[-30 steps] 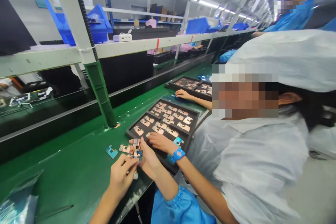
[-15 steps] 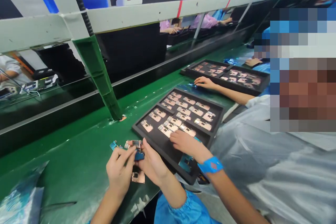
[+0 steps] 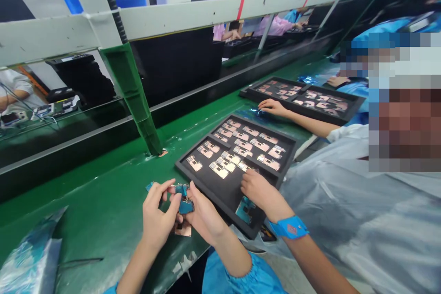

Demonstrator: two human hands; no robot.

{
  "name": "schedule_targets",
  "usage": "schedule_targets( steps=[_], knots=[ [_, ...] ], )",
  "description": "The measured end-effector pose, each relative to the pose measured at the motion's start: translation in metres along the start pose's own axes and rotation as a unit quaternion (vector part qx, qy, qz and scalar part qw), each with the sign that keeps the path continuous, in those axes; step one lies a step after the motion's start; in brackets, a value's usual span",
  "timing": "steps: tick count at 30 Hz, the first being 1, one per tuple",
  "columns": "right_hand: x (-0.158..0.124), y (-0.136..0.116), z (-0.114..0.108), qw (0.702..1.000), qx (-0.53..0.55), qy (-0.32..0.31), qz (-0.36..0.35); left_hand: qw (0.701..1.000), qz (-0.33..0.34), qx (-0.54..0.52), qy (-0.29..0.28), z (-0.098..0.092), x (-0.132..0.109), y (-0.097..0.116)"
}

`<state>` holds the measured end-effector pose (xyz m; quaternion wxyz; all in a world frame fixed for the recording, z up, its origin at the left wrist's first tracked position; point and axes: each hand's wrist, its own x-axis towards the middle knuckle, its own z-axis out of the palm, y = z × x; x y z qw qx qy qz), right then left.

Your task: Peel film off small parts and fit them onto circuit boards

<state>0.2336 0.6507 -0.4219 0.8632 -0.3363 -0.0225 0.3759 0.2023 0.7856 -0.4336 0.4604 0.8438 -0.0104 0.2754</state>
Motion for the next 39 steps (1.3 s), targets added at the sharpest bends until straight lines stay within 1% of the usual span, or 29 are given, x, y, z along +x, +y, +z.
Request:
schedule_targets(
  steps=[4,6,9,11,14,16,17,18,20,22,23,27,29,31,33,36,38,39],
  knots=[
    [-0.015,0.003,0.007,0.997,-0.068,0.025,-0.021,0.998,-0.054,-0.021,-0.003,-0.004,-0.007,0.016],
    [-0.026,0.006,0.012,0.992,-0.115,0.042,-0.040,0.993,-0.106,-0.057,-0.010,-0.009,-0.012,0.029],
    [-0.044,0.010,0.021,0.980,-0.182,0.054,-0.061,0.971,-0.189,-0.141,-0.040,-0.018,-0.022,0.048],
    [-0.056,0.012,0.028,0.974,-0.208,0.056,-0.064,0.956,-0.220,-0.184,-0.058,-0.024,-0.028,0.059],
    [-0.067,0.014,0.035,0.978,-0.197,0.043,-0.058,0.948,-0.237,-0.205,-0.060,-0.032,-0.033,0.070],
    [-0.070,0.015,0.038,0.987,-0.149,0.029,-0.051,0.945,-0.244,-0.207,-0.068,-0.038,-0.035,0.075],
    [-0.071,0.014,0.039,0.991,-0.119,0.024,-0.049,0.948,-0.238,-0.199,-0.066,-0.041,-0.036,0.077],
    [-0.072,0.013,0.039,0.994,-0.091,0.022,-0.050,0.955,-0.226,-0.183,-0.052,-0.044,-0.037,0.079],
    [-0.073,0.009,0.040,0.997,-0.054,0.023,-0.058,0.973,-0.189,-0.135,0.002,-0.047,-0.038,0.081],
    [-0.074,0.005,0.041,0.997,-0.045,0.022,-0.066,0.978,-0.174,-0.107,0.043,-0.045,-0.040,0.082],
    [-0.074,0.003,0.042,0.996,-0.046,0.020,-0.069,0.976,-0.181,-0.112,0.045,-0.041,-0.041,0.082],
    [-0.077,-0.004,0.046,0.995,-0.050,0.012,-0.090,0.957,-0.220,-0.191,0.003,-0.017,-0.042,0.081],
    [-0.079,-0.006,0.046,0.993,-0.046,0.018,-0.105,0.958,-0.204,-0.202,0.002,-0.005,-0.042,0.081],
    [-0.080,-0.009,0.043,0.992,-0.042,0.029,-0.115,0.967,-0.171,-0.190,0.010,0.003,-0.040,0.082],
    [-0.079,-0.012,0.038,0.991,-0.041,0.042,-0.119,0.979,-0.125,-0.164,0.008,0.007,-0.037,0.082],
    [-0.075,-0.016,0.027,0.990,-0.026,0.061,-0.123,0.996,-0.006,-0.085,0.017,0.009,-0.029,0.082],
    [-0.071,-0.017,0.022,0.989,-0.006,0.064,-0.130,0.996,0.073,-0.027,0.043,0.010,-0.025,0.080],
    [-0.070,-0.017,0.020,0.989,0.002,0.063,-0.132,0.994,0.093,-0.009,0.052,0.010,-0.024,0.079]
  ],
)
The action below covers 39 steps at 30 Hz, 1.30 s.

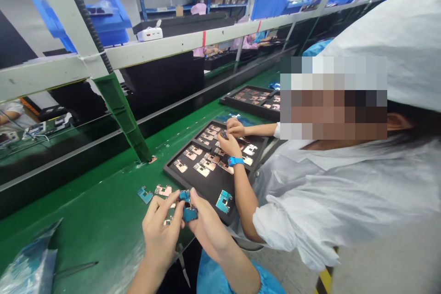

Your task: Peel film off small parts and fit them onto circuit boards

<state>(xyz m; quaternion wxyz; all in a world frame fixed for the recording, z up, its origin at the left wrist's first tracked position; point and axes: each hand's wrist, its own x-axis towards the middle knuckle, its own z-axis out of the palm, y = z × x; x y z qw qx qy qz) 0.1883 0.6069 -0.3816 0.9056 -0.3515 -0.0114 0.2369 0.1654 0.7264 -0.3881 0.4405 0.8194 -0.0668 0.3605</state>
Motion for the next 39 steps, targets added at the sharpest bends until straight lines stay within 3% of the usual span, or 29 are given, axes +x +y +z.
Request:
schedule_targets(
  steps=[6,12,19,32,39],
  knots=[
    [0.004,-0.001,-0.002,1.000,0.010,0.001,0.007,0.998,0.055,-0.004,-0.008,0.006,0.005,-0.006],
    [0.004,-0.003,0.000,0.999,0.016,0.046,0.012,0.983,0.183,0.016,-0.030,0.007,0.000,-0.022],
    [0.008,-0.003,-0.005,0.998,0.005,0.066,0.022,0.971,0.224,0.029,-0.076,0.003,-0.005,-0.034],
    [0.011,-0.007,-0.006,0.993,0.036,0.100,0.043,0.972,0.212,0.017,-0.105,-0.005,-0.017,-0.025],
    [0.011,-0.005,-0.004,0.991,0.022,0.127,0.044,0.974,0.186,0.019,-0.127,-0.009,-0.039,-0.028]
  ],
)
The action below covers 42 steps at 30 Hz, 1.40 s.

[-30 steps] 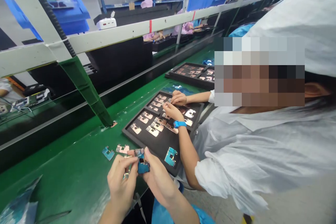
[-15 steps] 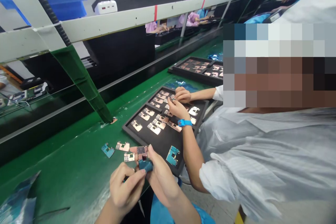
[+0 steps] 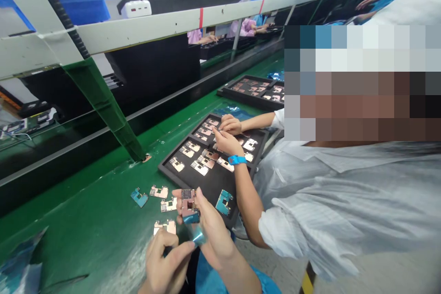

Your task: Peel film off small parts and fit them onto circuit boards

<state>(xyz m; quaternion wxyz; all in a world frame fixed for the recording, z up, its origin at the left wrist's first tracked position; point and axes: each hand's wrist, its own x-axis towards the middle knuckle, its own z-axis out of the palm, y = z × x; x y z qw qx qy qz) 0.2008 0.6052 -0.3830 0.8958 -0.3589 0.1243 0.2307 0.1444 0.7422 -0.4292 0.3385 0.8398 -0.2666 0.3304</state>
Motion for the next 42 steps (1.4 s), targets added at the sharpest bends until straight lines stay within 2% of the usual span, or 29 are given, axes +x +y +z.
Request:
schedule_targets(
  steps=[10,12,15,17,19,21,23,26,29,30,32,34,35,37,42],
  knots=[
    [-0.003,0.018,-0.011,0.998,0.047,-0.024,0.017,0.997,-0.044,-0.028,0.064,0.005,-0.020,0.028],
    [0.000,0.020,-0.014,0.998,0.055,-0.015,0.012,0.992,-0.077,-0.027,0.100,0.009,-0.023,0.037],
    [0.004,0.022,-0.016,0.997,0.072,-0.011,0.025,0.968,-0.167,-0.025,0.186,0.017,-0.027,0.052],
    [0.006,0.021,-0.015,0.997,0.068,-0.019,0.029,0.937,-0.255,-0.059,0.232,0.016,-0.028,0.056],
    [0.008,0.019,-0.013,0.998,0.050,-0.028,0.030,0.890,-0.364,-0.118,0.248,0.008,-0.030,0.049],
    [0.010,0.016,-0.012,0.998,0.036,-0.032,0.043,0.833,-0.463,-0.183,0.242,-0.006,-0.030,0.032],
    [0.009,0.013,-0.011,0.996,0.033,-0.045,0.068,0.775,-0.525,-0.254,0.245,-0.021,-0.029,0.012],
    [0.006,0.008,-0.010,0.992,0.026,-0.084,0.094,0.709,-0.559,-0.344,0.256,-0.038,-0.025,-0.012],
    [0.000,0.004,-0.010,0.985,0.022,-0.128,0.114,0.662,-0.561,-0.433,0.244,-0.048,-0.020,-0.020],
    [-0.003,0.003,-0.011,0.982,0.022,-0.141,0.121,0.636,-0.562,-0.468,0.246,-0.050,-0.019,-0.020],
    [-0.007,0.001,-0.011,0.978,0.018,-0.159,0.132,0.563,-0.574,-0.534,0.262,-0.053,-0.017,-0.020],
    [-0.011,-0.002,-0.011,0.975,0.012,-0.169,0.143,0.491,-0.598,-0.569,0.279,-0.053,-0.016,-0.022],
    [-0.014,-0.003,-0.010,0.974,0.009,-0.170,0.148,0.467,-0.610,-0.574,0.285,-0.052,-0.017,-0.023],
    [-0.019,-0.006,-0.009,0.974,0.005,-0.167,0.155,0.451,-0.633,-0.561,0.286,-0.050,-0.018,-0.027],
    [-0.026,-0.005,-0.011,0.973,-0.027,-0.180,0.140,0.486,-0.660,-0.518,0.245,-0.046,-0.026,-0.035]
  ],
)
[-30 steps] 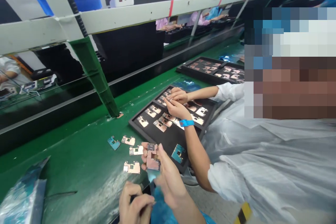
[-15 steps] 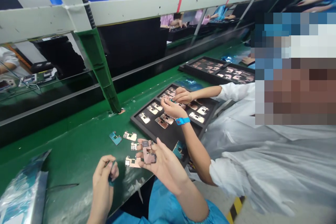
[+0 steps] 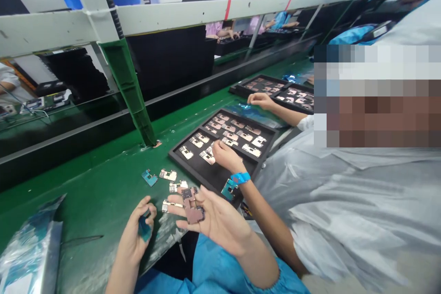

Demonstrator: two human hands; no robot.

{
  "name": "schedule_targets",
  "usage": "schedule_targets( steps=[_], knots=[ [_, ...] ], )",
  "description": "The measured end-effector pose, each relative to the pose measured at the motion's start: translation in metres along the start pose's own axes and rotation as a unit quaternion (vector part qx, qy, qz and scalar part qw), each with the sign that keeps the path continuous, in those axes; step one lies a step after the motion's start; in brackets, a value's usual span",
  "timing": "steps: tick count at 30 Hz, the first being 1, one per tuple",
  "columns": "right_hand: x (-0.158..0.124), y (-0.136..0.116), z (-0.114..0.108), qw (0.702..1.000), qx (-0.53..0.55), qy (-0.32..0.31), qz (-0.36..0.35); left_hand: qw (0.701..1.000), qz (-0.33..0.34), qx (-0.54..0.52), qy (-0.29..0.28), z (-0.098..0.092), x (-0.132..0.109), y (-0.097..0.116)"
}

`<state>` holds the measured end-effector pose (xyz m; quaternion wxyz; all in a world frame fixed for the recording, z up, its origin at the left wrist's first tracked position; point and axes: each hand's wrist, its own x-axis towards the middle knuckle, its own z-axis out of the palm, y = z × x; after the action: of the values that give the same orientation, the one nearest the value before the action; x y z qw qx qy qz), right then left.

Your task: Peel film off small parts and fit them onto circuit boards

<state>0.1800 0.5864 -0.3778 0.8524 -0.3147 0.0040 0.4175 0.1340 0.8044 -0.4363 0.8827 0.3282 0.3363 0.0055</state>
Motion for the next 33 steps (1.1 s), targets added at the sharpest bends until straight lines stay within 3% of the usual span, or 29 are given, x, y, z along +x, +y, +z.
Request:
schedule_targets(
  steps=[6,11,14,18,21,24,28,33],
  knots=[
    [0.003,0.012,-0.010,0.988,-0.149,-0.003,-0.034,0.992,0.042,0.112,-0.040,-0.007,-0.003,0.004],
    [0.004,0.013,-0.019,0.960,-0.278,0.009,-0.042,0.952,0.099,0.286,-0.035,-0.011,0.002,0.022],
    [0.003,0.013,-0.028,0.962,-0.273,-0.012,-0.002,0.898,0.149,0.415,-0.010,-0.007,0.013,0.040],
    [-0.002,0.016,-0.040,0.973,-0.227,-0.033,0.007,0.785,0.234,0.573,0.020,0.008,0.040,0.062],
    [-0.011,0.019,-0.046,0.976,-0.216,0.033,-0.020,0.708,0.273,0.649,0.041,0.016,0.065,0.068],
    [-0.017,0.021,-0.053,0.952,-0.264,0.143,-0.055,0.664,0.281,0.691,0.038,0.013,0.083,0.068],
    [-0.020,0.024,-0.060,0.892,-0.378,0.236,-0.074,0.658,0.293,0.692,0.037,0.006,0.088,0.066],
    [-0.019,0.029,-0.050,0.791,-0.550,0.255,-0.083,0.728,0.295,0.618,0.034,-0.002,0.055,0.049]
  ],
)
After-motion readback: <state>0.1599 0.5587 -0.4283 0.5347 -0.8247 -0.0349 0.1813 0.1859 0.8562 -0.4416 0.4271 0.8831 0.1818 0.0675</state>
